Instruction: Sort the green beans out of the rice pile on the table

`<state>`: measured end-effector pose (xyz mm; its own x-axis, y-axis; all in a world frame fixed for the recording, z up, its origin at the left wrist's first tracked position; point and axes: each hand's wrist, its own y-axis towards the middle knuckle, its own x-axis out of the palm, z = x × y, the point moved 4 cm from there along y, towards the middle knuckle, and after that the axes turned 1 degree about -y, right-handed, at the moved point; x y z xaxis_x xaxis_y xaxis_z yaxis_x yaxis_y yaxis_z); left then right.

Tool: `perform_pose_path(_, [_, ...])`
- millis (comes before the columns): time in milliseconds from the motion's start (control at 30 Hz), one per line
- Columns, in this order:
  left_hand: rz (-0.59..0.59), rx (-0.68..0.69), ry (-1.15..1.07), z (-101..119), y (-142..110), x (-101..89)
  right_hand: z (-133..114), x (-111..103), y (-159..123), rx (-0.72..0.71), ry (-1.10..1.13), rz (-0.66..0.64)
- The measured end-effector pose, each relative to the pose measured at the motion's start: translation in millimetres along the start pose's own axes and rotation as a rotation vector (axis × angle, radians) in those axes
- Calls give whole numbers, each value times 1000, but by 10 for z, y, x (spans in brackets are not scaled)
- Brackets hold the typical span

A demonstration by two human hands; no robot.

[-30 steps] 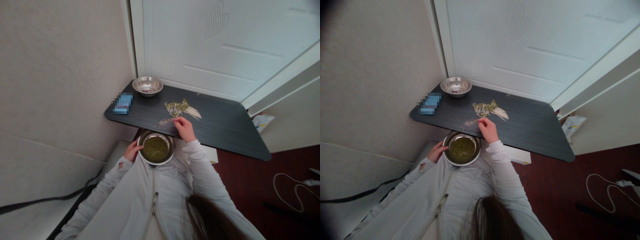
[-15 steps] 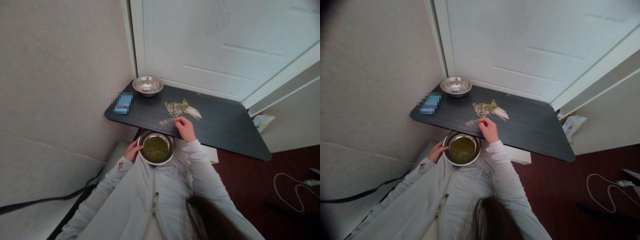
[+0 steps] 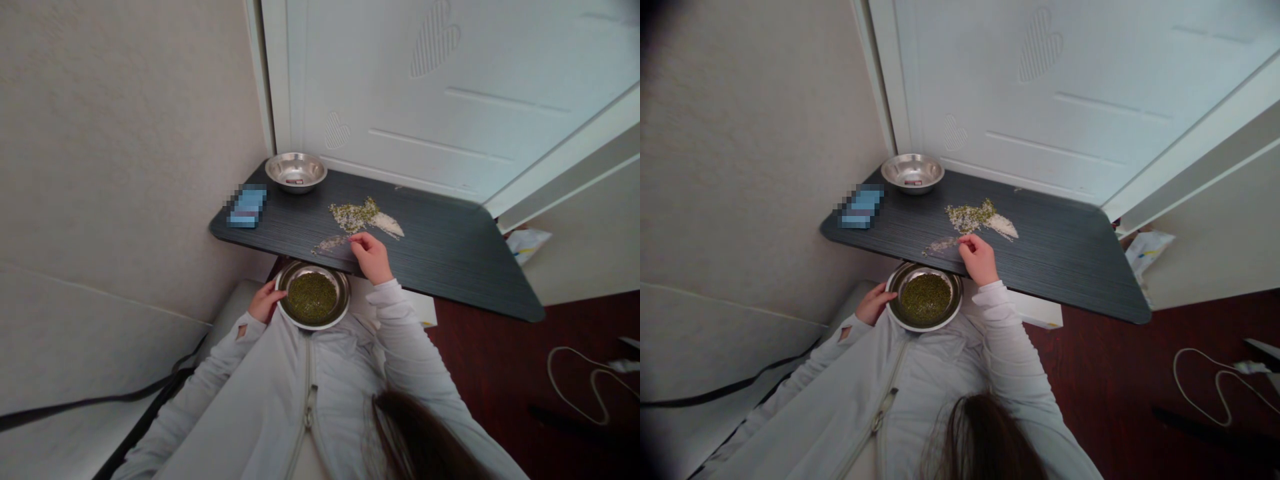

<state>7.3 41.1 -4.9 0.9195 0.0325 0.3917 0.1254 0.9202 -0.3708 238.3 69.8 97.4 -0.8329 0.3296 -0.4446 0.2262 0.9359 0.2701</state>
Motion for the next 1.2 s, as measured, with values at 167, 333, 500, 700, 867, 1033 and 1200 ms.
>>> perform_pose_path(167, [0,-4,-17,-10,9,-6,-9,24,-7,-18,-17,-71])
perform_pose_path(333, [-14,1,-19,0,4,-4,6,24,-5,-9,14,-69])
perform_pose_path(500, [-17,1,-26,-5,-2,6,25,19,4,1,7,-38])
perform_pose_path(700, [-19,9,-7,-21,17,-4,0,29,-6,-14,22,-74])
perform_pose_path(867, [-23,5,-23,-21,16,-6,2,38,-7,-18,11,-76])
perform_pose_path(1033, [-29,1,-40,-26,19,-13,7,-8,0,13,-16,31])
perform_pose_path(1200, [-22,-4,-35,-19,13,-12,-12,-2,1,-15,-26,-1])
